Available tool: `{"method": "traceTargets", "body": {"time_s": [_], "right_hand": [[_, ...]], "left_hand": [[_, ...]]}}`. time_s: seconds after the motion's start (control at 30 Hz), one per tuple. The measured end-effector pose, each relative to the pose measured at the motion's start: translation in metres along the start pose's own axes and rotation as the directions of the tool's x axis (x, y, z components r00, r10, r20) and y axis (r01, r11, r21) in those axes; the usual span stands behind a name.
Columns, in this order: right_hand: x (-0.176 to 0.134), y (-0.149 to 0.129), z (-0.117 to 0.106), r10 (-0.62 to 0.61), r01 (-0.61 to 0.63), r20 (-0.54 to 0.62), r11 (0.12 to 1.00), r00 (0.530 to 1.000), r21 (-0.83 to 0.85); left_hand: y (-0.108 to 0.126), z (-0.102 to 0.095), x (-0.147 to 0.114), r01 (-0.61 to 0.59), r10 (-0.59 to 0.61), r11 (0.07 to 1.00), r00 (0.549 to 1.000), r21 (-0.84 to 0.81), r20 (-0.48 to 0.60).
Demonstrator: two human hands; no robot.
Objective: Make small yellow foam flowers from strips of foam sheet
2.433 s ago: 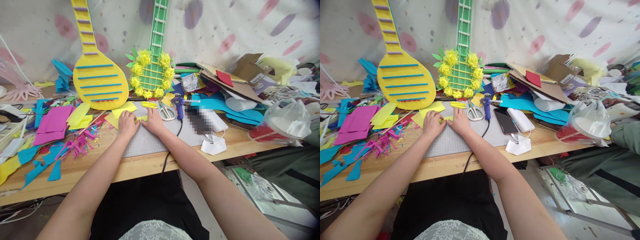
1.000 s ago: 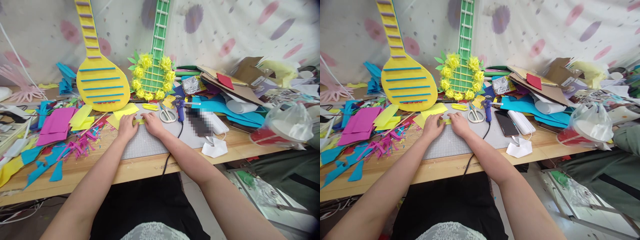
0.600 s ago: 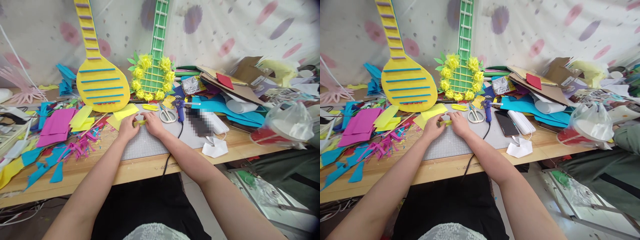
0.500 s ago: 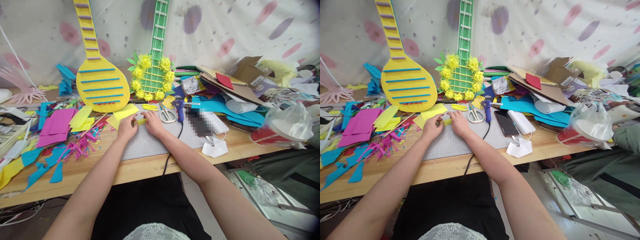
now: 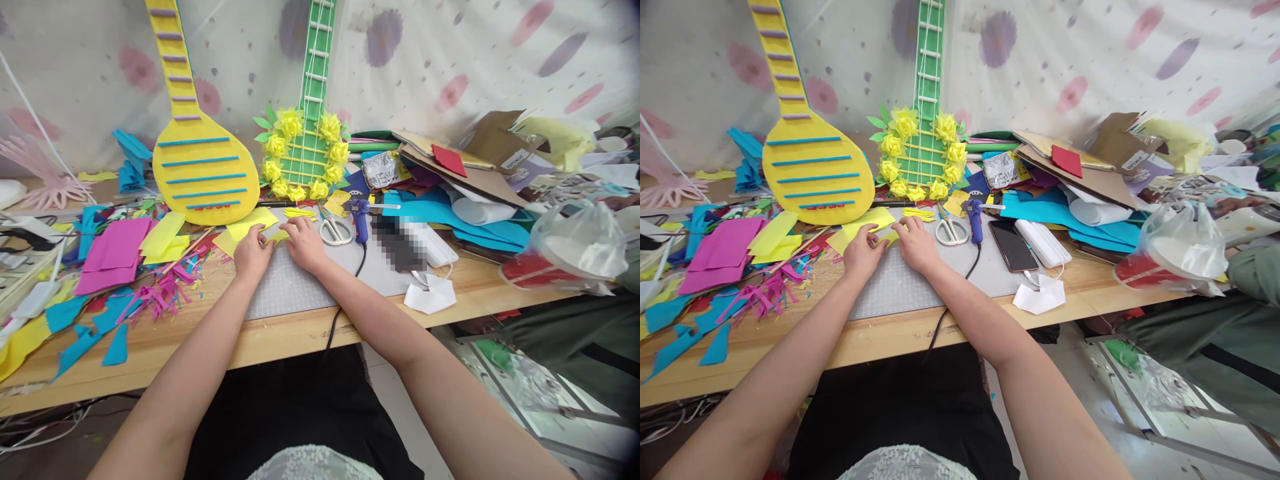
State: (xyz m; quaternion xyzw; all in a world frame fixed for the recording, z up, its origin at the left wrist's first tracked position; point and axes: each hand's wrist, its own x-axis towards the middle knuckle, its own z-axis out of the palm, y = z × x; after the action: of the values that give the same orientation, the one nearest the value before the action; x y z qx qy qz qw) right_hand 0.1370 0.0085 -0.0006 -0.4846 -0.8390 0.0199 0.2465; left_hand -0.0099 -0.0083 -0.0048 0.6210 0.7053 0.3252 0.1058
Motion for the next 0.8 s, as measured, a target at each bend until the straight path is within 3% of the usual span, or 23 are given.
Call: {"method": "traceTargets", "body": {"time_s": [0.23, 0.57, 0.8], "right_hand": [[0.001, 0.005, 0.006, -0.044, 0.043, 0.075, 0.999, 0.996, 0.017], [0.002, 0.007, 0.001, -0.01, 0.008, 0.013, 0.989, 1.0, 0.148], [0.001, 0.016, 0.004, -0.136, 0.128, 0.065, 0.985, 0.989, 0.119]], "left_hand": [[0.001, -0.001, 0.0, 0.009, -0.009, 1.0, 1.0, -0.016, 0.027], [-0.001, -0.004, -0.001, 0.044, -0.044, 0.999, 0.999, -0.005, 0.027], [-0.006, -0.003, 0.0, -0.012, 0.012, 0.998, 1.0, 0.068, 0.012]]}}
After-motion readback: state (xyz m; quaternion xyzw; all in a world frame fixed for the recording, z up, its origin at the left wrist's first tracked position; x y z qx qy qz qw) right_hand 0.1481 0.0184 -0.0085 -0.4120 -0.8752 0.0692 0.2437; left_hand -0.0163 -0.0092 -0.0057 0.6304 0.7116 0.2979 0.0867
